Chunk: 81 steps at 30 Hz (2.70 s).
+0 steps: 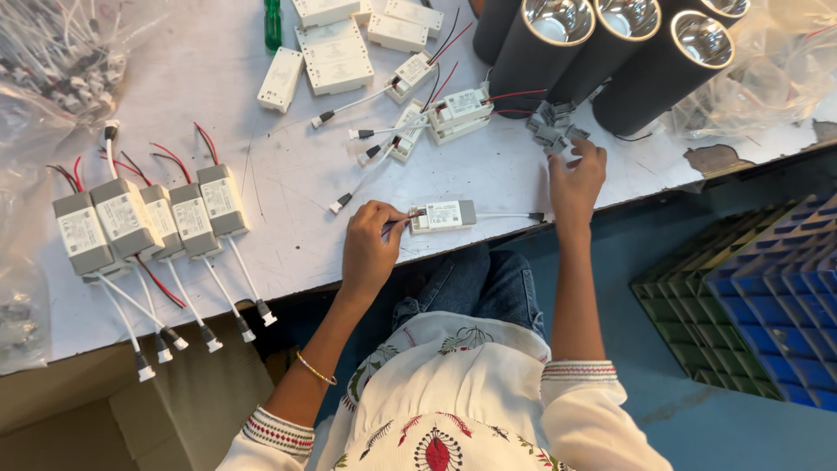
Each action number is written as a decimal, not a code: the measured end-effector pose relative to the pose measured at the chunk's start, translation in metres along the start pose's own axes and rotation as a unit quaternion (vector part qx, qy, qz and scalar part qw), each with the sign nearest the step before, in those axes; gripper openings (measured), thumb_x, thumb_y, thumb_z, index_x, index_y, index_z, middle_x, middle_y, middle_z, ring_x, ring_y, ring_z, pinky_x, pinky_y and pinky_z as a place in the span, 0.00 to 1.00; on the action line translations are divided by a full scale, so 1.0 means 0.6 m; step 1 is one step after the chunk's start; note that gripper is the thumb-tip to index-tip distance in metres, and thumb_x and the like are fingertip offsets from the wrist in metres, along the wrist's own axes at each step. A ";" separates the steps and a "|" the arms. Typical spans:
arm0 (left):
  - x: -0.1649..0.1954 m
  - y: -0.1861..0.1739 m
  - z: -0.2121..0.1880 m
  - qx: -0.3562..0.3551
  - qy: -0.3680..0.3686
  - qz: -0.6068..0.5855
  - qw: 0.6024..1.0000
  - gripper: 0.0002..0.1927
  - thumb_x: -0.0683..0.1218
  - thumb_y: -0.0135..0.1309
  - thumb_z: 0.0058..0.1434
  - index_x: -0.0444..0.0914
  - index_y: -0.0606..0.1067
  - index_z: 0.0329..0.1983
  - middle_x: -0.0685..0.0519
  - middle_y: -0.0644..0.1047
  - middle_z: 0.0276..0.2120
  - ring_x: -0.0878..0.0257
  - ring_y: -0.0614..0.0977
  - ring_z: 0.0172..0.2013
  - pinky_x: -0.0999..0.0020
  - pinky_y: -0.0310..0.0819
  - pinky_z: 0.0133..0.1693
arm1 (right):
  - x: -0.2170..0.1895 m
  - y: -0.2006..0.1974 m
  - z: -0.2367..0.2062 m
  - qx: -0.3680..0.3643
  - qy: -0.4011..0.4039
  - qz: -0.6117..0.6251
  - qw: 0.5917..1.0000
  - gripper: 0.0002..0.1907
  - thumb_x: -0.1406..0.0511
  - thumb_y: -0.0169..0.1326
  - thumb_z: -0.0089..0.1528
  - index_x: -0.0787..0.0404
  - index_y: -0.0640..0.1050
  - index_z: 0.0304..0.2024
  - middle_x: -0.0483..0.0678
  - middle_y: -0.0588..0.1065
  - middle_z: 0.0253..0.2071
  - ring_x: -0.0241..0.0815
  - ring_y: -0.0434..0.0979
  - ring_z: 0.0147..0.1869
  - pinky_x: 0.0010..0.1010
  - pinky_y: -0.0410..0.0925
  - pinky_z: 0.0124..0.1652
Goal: The person sits at a workbench assembling LED driver modules. They pick up small driver boards and connector blocks, join the wires and connectors to the boards by hand, and set the completed assemblies aside on the table.
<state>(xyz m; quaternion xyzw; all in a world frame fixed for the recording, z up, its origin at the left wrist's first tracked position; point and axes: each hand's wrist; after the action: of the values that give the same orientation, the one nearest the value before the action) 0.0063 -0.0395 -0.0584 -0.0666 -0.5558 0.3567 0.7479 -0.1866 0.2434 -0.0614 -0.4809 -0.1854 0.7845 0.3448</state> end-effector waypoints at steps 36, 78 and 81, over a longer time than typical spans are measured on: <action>-0.019 0.001 0.018 -0.010 0.008 0.028 1.000 0.03 0.40 0.59 0.62 0.36 0.78 0.38 0.52 0.77 0.38 0.56 0.78 0.42 0.60 0.69 0.47 | -0.103 0.042 -0.035 -0.119 -0.235 -0.077 0.962 0.16 0.79 0.57 0.58 0.62 0.83 0.46 0.49 0.78 0.48 0.53 0.75 0.54 0.40 0.72 0.47; -0.038 0.009 0.010 0.006 -0.003 -0.022 1.000 0.03 0.41 0.61 0.60 0.37 0.81 0.37 0.53 0.78 0.37 0.56 0.79 0.43 0.60 0.71 0.50 | -0.293 0.024 -0.098 -0.423 -0.240 0.004 0.874 0.23 0.68 0.62 0.56 0.62 0.78 0.55 0.52 0.76 0.55 0.55 0.70 0.61 0.42 0.67 0.57; -0.039 0.008 0.010 0.005 -0.006 -0.020 1.000 0.04 0.41 0.60 0.60 0.37 0.80 0.37 0.53 0.77 0.37 0.55 0.78 0.43 0.60 0.71 0.50 | -0.297 0.032 -0.093 -0.436 -0.245 -0.029 0.866 0.23 0.69 0.62 0.54 0.63 0.78 0.53 0.52 0.77 0.54 0.55 0.70 0.60 0.42 0.68 0.56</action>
<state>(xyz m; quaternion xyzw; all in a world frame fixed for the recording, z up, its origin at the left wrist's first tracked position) -0.0042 -0.0521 -0.0767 -0.0495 -0.5595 0.3449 0.7521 -0.0908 0.0995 0.0122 -0.3692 -0.6007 0.7060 0.0660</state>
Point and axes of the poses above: each hand's wrist, its own z-axis towards the middle knuckle, its own y-axis out of the palm, x = y × z
